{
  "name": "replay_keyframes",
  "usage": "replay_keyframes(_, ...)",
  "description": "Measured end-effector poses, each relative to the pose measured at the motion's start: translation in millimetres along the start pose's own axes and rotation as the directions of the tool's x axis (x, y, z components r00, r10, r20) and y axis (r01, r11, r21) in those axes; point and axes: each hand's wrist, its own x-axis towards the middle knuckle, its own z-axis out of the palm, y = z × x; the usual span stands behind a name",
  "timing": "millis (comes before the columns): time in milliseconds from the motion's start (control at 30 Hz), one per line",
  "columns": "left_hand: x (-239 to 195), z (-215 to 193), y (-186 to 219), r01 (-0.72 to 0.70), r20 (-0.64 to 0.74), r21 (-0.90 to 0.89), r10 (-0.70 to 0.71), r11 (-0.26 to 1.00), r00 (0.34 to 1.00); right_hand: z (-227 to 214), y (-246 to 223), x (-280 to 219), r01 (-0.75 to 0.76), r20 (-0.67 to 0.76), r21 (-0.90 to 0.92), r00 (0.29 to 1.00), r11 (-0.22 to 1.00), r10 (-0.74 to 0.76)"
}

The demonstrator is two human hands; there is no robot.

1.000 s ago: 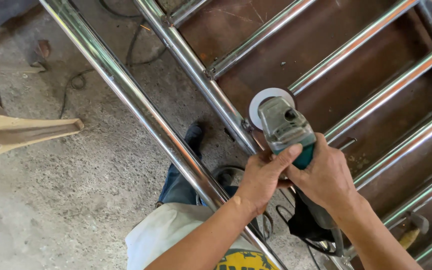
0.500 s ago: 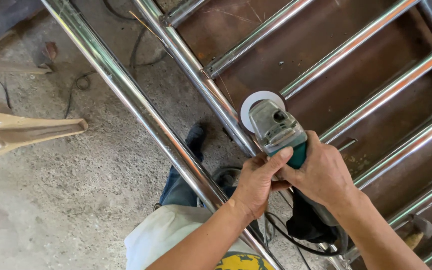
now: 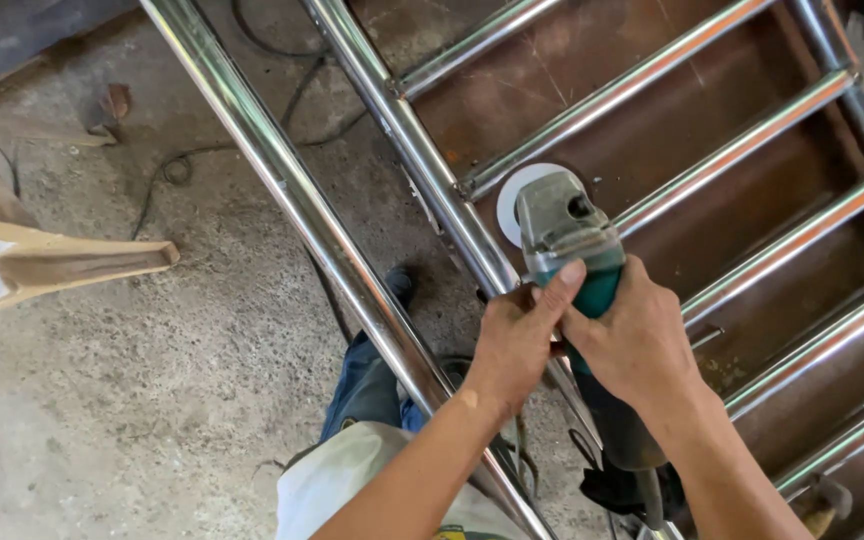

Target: Grinding down welds on a stainless steel gate using an angle grinder.

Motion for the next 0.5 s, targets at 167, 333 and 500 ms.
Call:
replay_keyframes(167, 30, -23, 23, -0.009, -0.048, -0.032, 0.008, 0.999, 0.999, 7, -44, 26, -0.050, 0.040, -0.009, 0.998, 0.999, 0.051)
replay_keyframes(333, 31, -37, 39, 0.016, -0.020, -0.097, -0.018, 0.995, 1.000, 11, -66, 30, -0.093, 0.065, -0.093, 0.993, 0.991, 0.100)
replay_keyframes(500, 40, -42, 37, 0.069, -0.034, -0.144, -0.075, 0.987, 0.997, 8, -82, 30, -0.169, 0.112, -0.157, 0.976, 0.973, 0.187)
